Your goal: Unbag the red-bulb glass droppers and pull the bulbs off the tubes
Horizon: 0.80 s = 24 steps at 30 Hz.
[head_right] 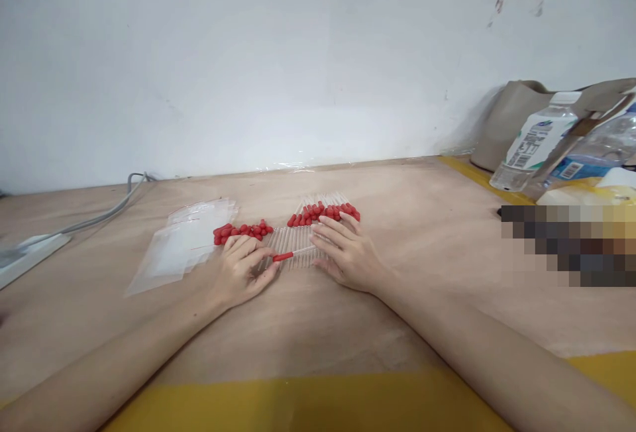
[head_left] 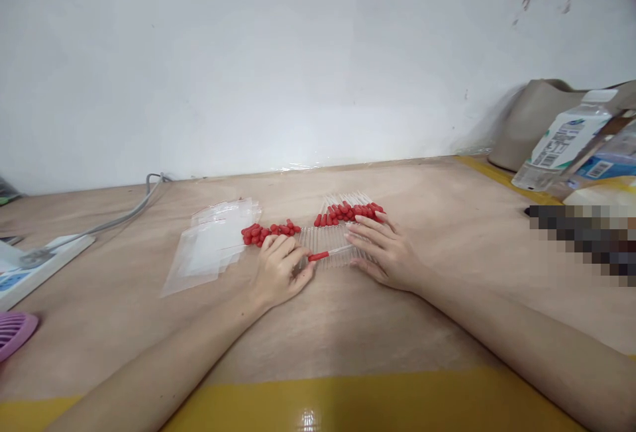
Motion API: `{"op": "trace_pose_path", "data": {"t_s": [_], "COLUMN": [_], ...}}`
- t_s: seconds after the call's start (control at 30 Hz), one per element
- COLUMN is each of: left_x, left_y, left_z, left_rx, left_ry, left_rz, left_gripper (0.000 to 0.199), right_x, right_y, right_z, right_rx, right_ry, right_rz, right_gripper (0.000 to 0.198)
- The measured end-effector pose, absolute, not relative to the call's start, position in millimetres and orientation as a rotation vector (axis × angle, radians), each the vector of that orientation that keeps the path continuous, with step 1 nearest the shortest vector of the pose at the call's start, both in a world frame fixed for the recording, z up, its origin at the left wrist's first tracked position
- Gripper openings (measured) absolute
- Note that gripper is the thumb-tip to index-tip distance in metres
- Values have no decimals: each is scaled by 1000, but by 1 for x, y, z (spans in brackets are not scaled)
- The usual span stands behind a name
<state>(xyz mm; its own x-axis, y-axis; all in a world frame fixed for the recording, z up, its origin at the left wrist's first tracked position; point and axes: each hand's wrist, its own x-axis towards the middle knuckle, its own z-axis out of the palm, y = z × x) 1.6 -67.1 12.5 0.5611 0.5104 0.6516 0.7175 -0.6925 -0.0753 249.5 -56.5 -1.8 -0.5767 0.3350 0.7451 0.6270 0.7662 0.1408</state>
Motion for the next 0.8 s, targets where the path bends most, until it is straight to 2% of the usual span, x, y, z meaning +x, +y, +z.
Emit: {"op": "trace_pose_path", "data": {"t_s": [0.3, 0.47, 0.63, 0.8], "left_x": [2, 10, 19, 19], "left_y": [-69, -67, -60, -60], "left_z": [12, 11, 3, 1], "left_rx": [-2474, -2587, -2624, -2578], "left_ry": [-850, -764, -604, -558], "left_rz": [-1037, -1038, -1032, -1082], "left_gripper": [9, 35, 17, 18], "right_x": [240, 236, 232, 228], "right_y": [-53, -54, -56, -57], "right_z": [-10, -9, -8, -7], "right_rx": [-662, -659, -638, -579], "right_ry": [-2233, -2241, -2254, -2257], "right_rz": [-463, -405, -379, -360], "right_gripper": [14, 11, 13, 18]}}
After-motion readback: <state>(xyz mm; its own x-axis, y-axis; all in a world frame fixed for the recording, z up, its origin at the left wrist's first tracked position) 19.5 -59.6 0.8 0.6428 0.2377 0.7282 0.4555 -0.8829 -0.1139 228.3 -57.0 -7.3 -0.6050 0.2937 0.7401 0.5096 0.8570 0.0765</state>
